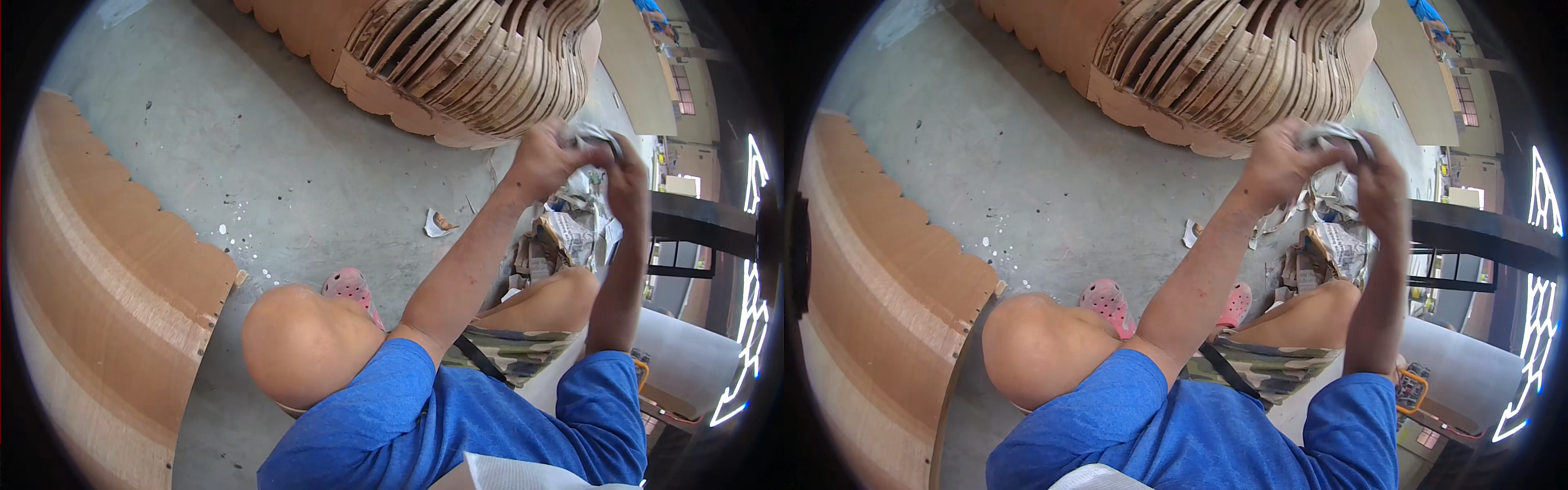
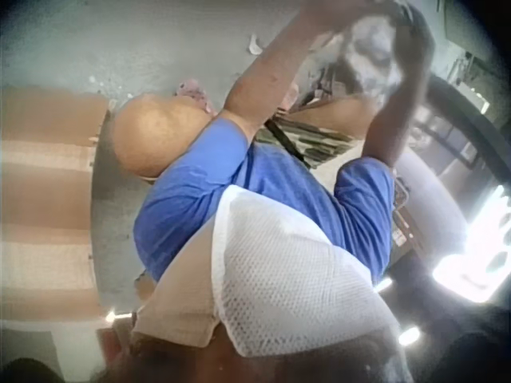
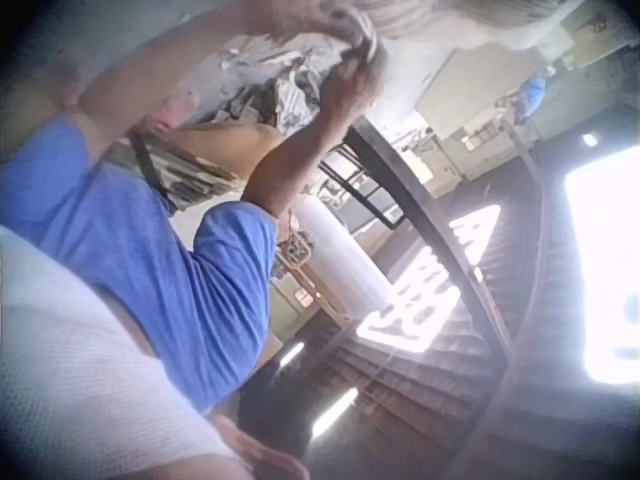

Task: The recorder is sanding and cleaning a large, curved wooden structure made of layered slats.

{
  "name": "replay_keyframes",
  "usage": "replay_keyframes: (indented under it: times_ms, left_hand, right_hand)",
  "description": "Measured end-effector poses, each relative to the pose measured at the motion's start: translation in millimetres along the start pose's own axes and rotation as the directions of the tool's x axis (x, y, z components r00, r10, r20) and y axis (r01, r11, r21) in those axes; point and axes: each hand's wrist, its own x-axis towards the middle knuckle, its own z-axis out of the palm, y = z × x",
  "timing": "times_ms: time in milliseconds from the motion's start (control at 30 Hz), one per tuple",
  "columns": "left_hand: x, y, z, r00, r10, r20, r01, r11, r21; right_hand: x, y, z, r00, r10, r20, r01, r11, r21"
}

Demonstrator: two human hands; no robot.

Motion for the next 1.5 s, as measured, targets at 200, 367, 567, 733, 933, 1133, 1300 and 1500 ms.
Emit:
replay_keyframes:
  times_ms: [200,367,567,733,933,1133,1300,1500]
  left_hand:
    - [18.6,-38.7,-14.9,0.855,0.198,-0.479,-0.336,0.916,-0.220]
    - [5.6,-15.7,-33.8,0.927,0.201,-0.317,-0.257,0.955,-0.146]
    - [7.2,12.0,-15.1,0.814,0.438,-0.382,-0.256,0.860,0.441]
    - [41.8,71.5,11.7,0.979,0.093,-0.183,0.066,0.701,0.710]
    - [101.8,72.8,137.9,0.969,-0.017,-0.246,0.203,0.618,0.760]
    - [105.0,50.5,183.7,0.973,-0.162,-0.162,0.229,0.713,0.663]
    - [121.1,45.0,151.3,0.989,0.064,-0.130,0.066,0.599,0.798]
    - [130.4,-1.1,119.4,0.693,-0.540,0.476,-0.718,-0.469,0.514]
  right_hand:
    - [-11.1,9.8,94.9,0.973,-0.233,-0.001,0.233,0.972,0.041]
    - [16.2,0.4,108.5,0.977,-0.136,0.163,0.067,0.928,0.368]
    - [16.1,28.7,107.1,0.881,-0.447,0.155,0.168,0.602,0.781]
    - [16.2,34.0,95.6,0.866,-0.485,0.120,-0.255,-0.222,0.941]
    - [9.8,29.9,29.8,0.937,0.147,-0.317,0.336,-0.129,0.933]
    - [5.9,49.5,19.6,0.834,0.123,-0.538,0.535,0.055,0.843]
    - [12.4,81.6,25.1,0.800,0.235,-0.552,0.546,0.097,0.832]
    - [-7.4,166.3,23.6,0.972,-0.064,-0.227,0.220,0.592,0.775]
